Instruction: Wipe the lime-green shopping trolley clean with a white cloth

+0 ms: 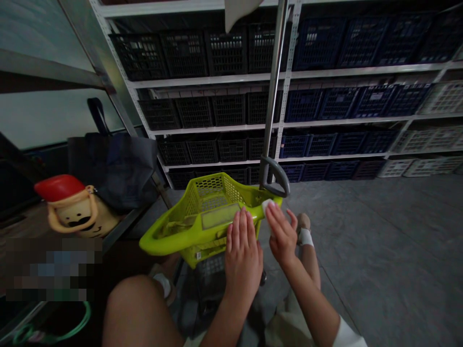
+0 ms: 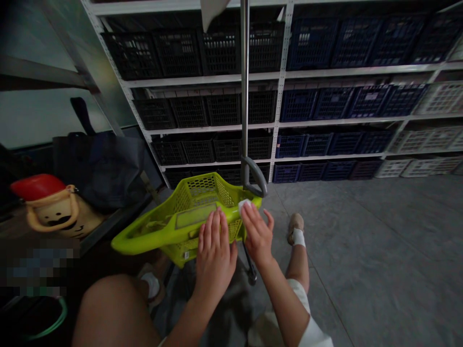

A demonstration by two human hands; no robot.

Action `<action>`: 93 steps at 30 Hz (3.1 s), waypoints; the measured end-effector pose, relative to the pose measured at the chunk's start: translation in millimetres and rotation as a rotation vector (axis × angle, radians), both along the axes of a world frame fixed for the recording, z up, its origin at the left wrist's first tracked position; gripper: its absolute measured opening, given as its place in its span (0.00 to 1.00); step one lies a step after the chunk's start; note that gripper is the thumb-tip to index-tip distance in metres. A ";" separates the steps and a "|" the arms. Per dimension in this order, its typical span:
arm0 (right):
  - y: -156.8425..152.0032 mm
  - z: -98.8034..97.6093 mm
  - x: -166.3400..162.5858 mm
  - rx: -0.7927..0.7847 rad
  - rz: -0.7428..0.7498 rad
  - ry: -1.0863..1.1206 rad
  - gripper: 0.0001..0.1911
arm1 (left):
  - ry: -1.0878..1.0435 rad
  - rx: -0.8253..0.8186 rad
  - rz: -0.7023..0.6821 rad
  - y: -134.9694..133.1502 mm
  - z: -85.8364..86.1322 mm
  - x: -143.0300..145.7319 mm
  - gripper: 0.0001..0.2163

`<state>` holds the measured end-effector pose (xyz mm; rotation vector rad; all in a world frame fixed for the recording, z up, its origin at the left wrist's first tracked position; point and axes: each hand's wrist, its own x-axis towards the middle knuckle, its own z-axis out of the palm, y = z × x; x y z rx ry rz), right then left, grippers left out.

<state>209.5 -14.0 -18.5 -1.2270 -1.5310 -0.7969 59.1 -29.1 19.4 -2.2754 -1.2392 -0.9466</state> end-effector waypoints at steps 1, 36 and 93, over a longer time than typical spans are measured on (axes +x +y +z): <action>0.0 0.7 -1.0 -0.032 0.046 -0.074 0.36 | 0.002 0.001 0.001 0.1 -0.2 -0.2 0.33; 1.1 -1.7 -1.8 0.018 -0.037 0.117 0.38 | -0.006 -0.009 -0.001 -1.1 0.8 1.2 0.34; -3.2 2.8 -1.0 -0.041 -0.049 0.064 0.37 | 0.004 -0.016 -0.022 0.1 0.4 -1.0 0.35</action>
